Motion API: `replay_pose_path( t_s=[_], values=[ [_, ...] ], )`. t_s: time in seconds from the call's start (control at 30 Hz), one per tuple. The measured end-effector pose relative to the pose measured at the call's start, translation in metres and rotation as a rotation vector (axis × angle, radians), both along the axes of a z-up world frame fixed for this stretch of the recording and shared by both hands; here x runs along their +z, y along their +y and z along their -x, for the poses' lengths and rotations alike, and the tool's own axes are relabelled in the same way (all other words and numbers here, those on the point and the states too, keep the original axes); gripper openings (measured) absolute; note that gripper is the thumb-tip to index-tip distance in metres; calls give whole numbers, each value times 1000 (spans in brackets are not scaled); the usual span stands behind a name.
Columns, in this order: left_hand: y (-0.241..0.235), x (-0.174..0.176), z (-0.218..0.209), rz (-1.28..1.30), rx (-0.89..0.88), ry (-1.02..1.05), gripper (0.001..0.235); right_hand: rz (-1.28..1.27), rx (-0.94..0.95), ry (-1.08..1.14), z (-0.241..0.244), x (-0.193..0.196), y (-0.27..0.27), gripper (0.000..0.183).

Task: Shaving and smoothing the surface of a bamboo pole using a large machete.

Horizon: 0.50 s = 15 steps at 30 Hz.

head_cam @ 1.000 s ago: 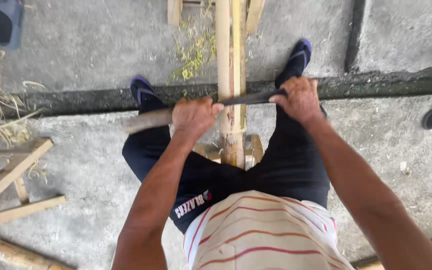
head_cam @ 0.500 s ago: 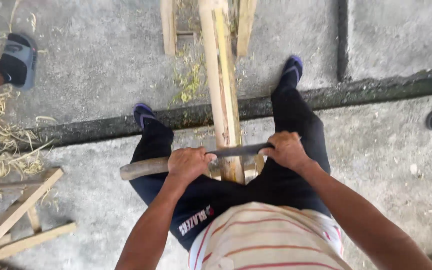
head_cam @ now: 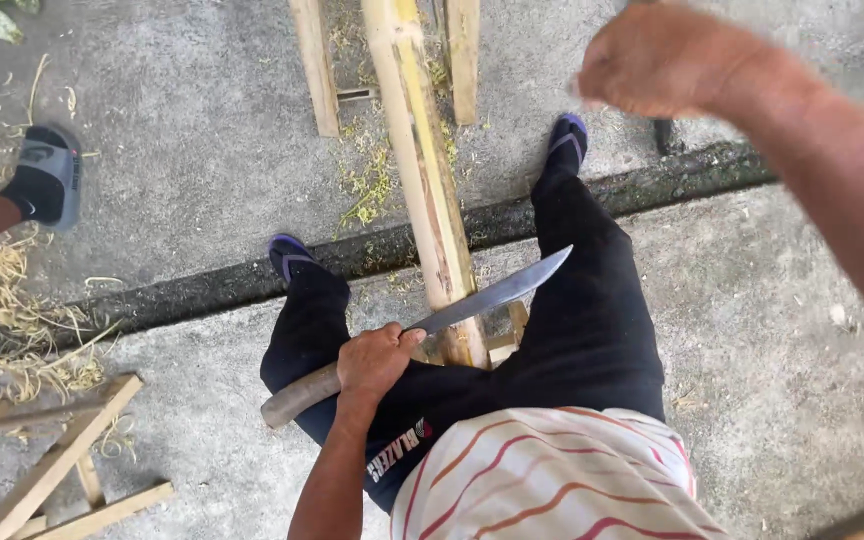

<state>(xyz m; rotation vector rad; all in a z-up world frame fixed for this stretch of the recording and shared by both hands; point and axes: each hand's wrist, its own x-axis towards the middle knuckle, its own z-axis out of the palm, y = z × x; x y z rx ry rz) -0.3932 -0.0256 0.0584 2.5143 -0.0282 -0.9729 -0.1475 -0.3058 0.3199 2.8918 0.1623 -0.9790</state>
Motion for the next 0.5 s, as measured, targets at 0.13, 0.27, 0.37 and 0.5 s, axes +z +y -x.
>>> replay_pose_path(
  t_s=[0.13,0.27,0.37,0.5],
  values=[
    [0,-1,6,34,72,16,52,-52,20,141,43,-107,-14,46],
    [1,1,-5,29,31,44,53,-138,342,151,130,-233,-43,45],
    [-2,4,-12,32,19,111,55,-217,281,135,161,-260,-52,46],
    [-5,6,-13,36,15,177,56,-227,170,117,182,-272,-60,39]
  ],
)
